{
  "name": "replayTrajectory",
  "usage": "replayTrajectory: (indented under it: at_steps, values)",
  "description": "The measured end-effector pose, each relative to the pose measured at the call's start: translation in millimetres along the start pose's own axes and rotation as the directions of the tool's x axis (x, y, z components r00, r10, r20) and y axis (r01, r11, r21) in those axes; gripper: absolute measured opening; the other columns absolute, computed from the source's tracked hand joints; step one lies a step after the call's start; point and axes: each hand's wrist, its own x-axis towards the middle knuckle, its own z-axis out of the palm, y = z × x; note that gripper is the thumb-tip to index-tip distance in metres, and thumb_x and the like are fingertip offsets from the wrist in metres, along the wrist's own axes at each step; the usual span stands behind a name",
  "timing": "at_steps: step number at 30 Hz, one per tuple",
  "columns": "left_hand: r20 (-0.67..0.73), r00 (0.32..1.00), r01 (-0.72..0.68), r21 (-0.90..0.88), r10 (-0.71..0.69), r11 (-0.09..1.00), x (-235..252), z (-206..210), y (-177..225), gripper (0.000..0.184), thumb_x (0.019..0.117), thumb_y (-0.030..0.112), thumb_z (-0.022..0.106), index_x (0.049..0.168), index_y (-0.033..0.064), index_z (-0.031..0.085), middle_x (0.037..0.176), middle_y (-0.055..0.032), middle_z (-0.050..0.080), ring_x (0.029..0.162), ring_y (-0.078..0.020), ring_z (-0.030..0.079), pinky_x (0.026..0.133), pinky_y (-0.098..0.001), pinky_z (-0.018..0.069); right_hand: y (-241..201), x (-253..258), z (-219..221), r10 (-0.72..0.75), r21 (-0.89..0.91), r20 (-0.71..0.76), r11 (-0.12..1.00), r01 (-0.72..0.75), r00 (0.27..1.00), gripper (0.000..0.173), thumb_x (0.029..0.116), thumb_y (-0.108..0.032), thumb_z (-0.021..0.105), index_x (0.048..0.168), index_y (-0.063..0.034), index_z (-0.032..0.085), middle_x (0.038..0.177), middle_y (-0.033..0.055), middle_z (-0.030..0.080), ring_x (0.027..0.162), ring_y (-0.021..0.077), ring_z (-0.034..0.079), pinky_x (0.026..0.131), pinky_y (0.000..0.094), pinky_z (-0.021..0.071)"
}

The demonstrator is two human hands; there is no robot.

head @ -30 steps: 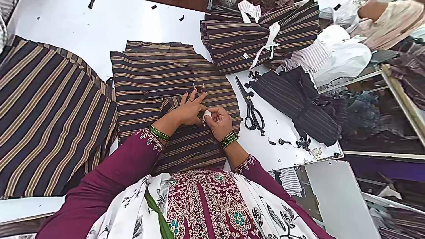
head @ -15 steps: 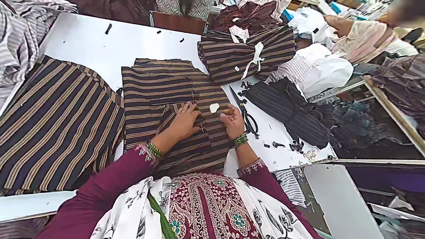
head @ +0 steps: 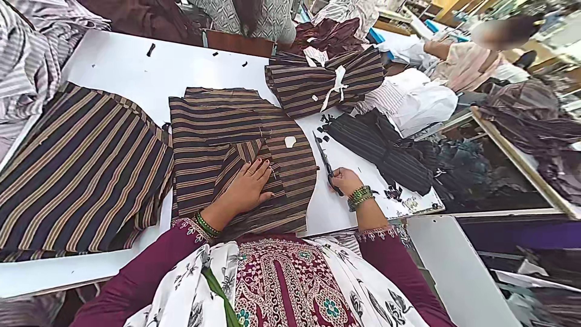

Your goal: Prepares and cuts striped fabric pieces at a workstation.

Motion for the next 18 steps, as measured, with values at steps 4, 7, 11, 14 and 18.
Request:
replayTrajectory:
  at_steps: [4,7,11,14,18]
  values:
    - [0.029,1.000,0.013,-0.033,-0.012,0.999,1,-5,1,0.086,0.1026,0.060,0.045,0.163,0.0043,0.022,0.172,-0.0145,0.014,0.159,-0.0344,0.006,0.124,-0.0603,0.0028,30,-51,37,-0.274,0.527,0.220,0.841,0.122,0.936,0.027,0.0938,-0.023,0.064,0.104,-0.0029,0.050,0.065,-0.0055,0.053,0.051,0.0034,0.053,0.051,0.0199,0.0481]
    - [0.049,0.999,0.014,-0.022,-0.013,1.000,1,-5,1,0.089,0.1013,0.063,0.045,0.163,0.0051,0.020,0.172,-0.0138,0.012,0.160,-0.0341,0.005,0.124,-0.0605,0.0029,52,-79,60,-0.413,0.602,0.419,0.793,0.094,0.808,0.080,0.0672,-0.083,0.073,0.101,-0.0139,0.049,0.064,-0.0100,0.057,0.050,0.0020,0.056,0.049,0.0181,0.0489]
    - [0.031,1.000,-0.004,-0.018,0.005,1.000,0,-6,1,0.090,0.0997,0.064,0.048,0.163,0.0061,0.021,0.172,-0.0132,0.011,0.159,-0.0378,0.004,0.124,-0.0616,0.0038,54,-95,64,-0.425,0.552,0.555,0.831,0.065,0.715,0.085,0.0656,-0.089,0.068,0.102,-0.0156,0.044,0.065,-0.0111,0.053,0.054,-0.0010,0.052,0.054,0.0155,0.0443]
    - [0.037,0.999,-0.005,-0.026,0.006,1.000,-1,-7,1,0.091,0.0994,0.063,0.049,0.164,0.0067,0.020,0.173,-0.0129,0.009,0.159,-0.0376,0.003,0.124,-0.0621,0.0038,35,-99,64,-0.355,0.486,0.548,0.872,0.058,0.757,0.087,0.0662,-0.089,0.067,0.103,-0.0135,0.045,0.066,-0.0102,0.053,0.053,-0.0007,0.051,0.054,0.0158,0.0440]
    - [0.040,0.999,-0.019,-0.032,0.020,0.999,-1,-8,1,0.089,0.0992,0.062,0.051,0.163,0.0070,0.022,0.172,-0.0139,0.010,0.159,-0.0377,0.004,0.124,-0.0622,0.0031,9,-101,70,-0.285,0.446,0.501,0.894,0.039,0.817,0.070,0.0832,-0.070,0.064,0.110,-0.0079,0.046,0.066,-0.0078,0.053,0.054,0.0026,0.054,0.057,0.0190,0.0490]
